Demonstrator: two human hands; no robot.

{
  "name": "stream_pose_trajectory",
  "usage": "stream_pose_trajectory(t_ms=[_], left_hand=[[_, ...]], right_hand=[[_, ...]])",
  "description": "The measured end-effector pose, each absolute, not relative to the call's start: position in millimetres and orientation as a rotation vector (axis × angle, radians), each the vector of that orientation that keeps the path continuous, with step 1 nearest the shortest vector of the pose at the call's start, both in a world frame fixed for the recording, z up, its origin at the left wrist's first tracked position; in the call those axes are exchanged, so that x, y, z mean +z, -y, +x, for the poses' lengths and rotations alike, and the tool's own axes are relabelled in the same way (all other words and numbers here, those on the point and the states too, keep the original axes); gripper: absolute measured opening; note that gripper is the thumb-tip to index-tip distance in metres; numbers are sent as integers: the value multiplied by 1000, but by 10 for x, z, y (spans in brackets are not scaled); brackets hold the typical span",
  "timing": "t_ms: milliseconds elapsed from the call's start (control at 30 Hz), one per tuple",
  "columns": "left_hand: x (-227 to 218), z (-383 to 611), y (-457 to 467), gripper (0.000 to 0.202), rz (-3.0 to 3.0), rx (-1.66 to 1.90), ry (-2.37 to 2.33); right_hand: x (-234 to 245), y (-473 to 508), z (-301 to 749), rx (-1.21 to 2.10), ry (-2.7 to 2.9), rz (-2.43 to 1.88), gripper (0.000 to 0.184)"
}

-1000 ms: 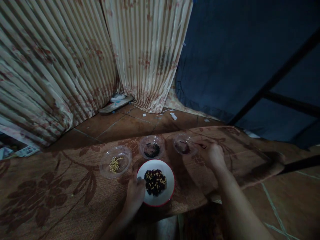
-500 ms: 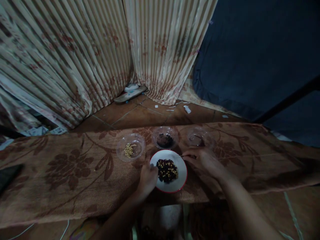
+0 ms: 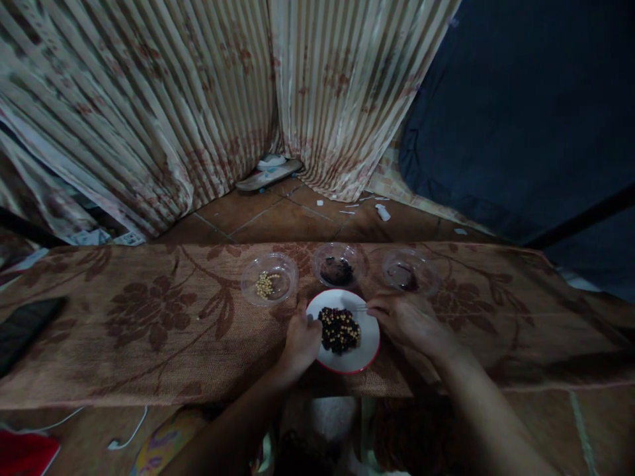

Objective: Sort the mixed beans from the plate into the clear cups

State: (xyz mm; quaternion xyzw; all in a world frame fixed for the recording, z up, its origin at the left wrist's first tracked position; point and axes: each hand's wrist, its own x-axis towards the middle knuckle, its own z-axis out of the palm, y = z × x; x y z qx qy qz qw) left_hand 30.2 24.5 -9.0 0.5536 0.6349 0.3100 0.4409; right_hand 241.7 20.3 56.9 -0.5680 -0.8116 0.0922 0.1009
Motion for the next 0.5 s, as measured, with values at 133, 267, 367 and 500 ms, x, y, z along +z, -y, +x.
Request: stream_pose_trajectory(t_ms=[133, 267, 367, 500], left_hand=[[-88, 301, -242, 57, 1353, 725, -1591], [-88, 301, -244, 57, 1354, 708, -1585], [-93, 300, -245, 55, 1368, 730, -1585], [-120, 291, -245, 52, 1391, 752, -1574]], right_hand=[[579, -201, 2398, 284, 2418, -1681, 26], [561, -204, 2408, 281, 2415, -1680, 26], [536, -212, 2420, 280, 2411, -1684, 26], [525, -217, 2417, 291, 2385, -1711, 25]])
